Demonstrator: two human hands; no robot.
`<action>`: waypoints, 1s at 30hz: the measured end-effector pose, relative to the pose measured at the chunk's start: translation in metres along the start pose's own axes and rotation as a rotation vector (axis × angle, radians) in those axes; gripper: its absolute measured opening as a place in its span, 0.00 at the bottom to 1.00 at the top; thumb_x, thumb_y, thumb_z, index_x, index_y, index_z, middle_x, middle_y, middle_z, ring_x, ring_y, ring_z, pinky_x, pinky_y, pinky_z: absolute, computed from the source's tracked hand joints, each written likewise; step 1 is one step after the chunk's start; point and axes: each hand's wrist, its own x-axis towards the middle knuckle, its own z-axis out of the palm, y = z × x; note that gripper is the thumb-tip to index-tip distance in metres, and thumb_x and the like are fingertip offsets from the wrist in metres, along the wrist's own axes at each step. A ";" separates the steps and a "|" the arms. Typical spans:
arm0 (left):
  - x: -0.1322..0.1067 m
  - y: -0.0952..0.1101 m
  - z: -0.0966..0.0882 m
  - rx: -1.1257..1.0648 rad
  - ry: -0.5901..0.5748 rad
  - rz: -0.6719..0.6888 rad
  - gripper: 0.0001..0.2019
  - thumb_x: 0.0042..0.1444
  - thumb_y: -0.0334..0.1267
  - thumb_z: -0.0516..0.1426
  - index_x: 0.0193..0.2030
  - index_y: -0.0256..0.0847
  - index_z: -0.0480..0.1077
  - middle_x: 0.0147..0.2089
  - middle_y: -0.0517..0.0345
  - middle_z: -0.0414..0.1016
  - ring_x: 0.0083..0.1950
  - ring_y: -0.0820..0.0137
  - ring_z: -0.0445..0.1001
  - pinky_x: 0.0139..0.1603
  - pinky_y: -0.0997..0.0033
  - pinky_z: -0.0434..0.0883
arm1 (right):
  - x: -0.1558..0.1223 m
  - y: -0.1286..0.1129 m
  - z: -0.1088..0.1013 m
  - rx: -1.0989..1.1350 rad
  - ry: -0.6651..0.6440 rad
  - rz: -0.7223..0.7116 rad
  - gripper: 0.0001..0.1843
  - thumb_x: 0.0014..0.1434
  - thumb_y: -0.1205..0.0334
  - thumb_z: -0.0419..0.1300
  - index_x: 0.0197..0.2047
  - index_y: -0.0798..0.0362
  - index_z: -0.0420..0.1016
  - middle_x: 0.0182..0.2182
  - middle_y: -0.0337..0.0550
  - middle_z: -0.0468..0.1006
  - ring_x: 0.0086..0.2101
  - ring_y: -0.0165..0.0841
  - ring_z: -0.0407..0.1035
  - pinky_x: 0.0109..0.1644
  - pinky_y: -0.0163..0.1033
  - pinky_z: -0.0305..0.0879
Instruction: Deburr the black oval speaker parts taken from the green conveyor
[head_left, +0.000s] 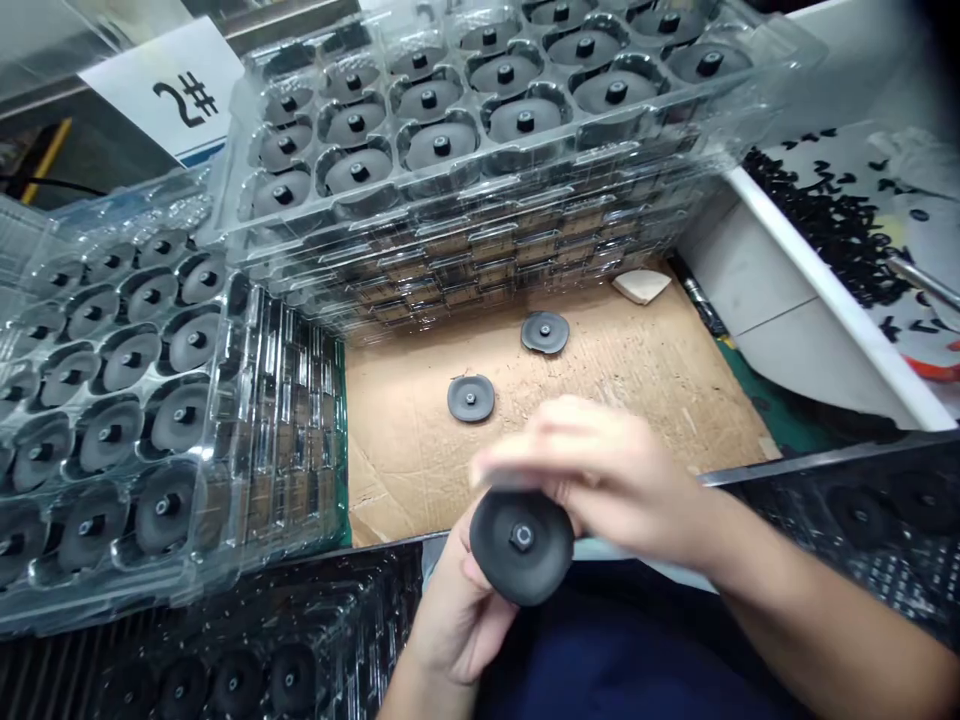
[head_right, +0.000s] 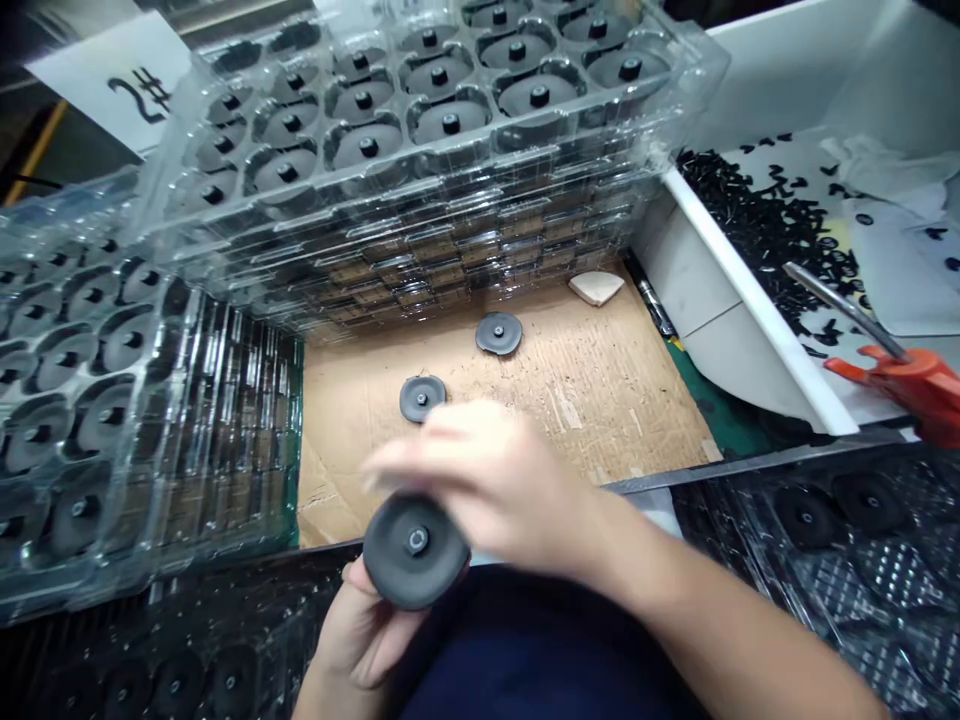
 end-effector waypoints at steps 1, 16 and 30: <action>-0.002 0.002 0.002 -0.032 -0.044 0.000 0.28 0.35 0.44 0.70 0.47 0.45 0.74 0.43 0.55 0.78 0.42 0.64 0.77 0.44 0.69 0.73 | -0.003 0.009 0.000 -0.040 0.051 0.145 0.14 0.63 0.68 0.50 0.46 0.53 0.75 0.35 0.42 0.76 0.35 0.29 0.69 0.39 0.35 0.63; 0.000 0.003 0.003 -0.057 0.070 0.135 0.27 0.42 0.39 0.67 0.53 0.47 0.70 0.54 0.53 0.74 0.55 0.60 0.72 0.57 0.64 0.67 | -0.021 -0.008 0.019 -0.020 0.291 0.303 0.14 0.62 0.66 0.52 0.50 0.54 0.71 0.41 0.46 0.78 0.40 0.34 0.72 0.40 0.37 0.69; -0.003 0.004 0.012 -0.008 0.104 0.108 0.24 0.40 0.35 0.68 0.47 0.46 0.74 0.45 0.57 0.79 0.52 0.64 0.74 0.55 0.69 0.69 | -0.013 -0.030 0.017 0.028 0.053 0.029 0.14 0.62 0.71 0.48 0.44 0.59 0.73 0.32 0.44 0.77 0.33 0.32 0.68 0.39 0.38 0.64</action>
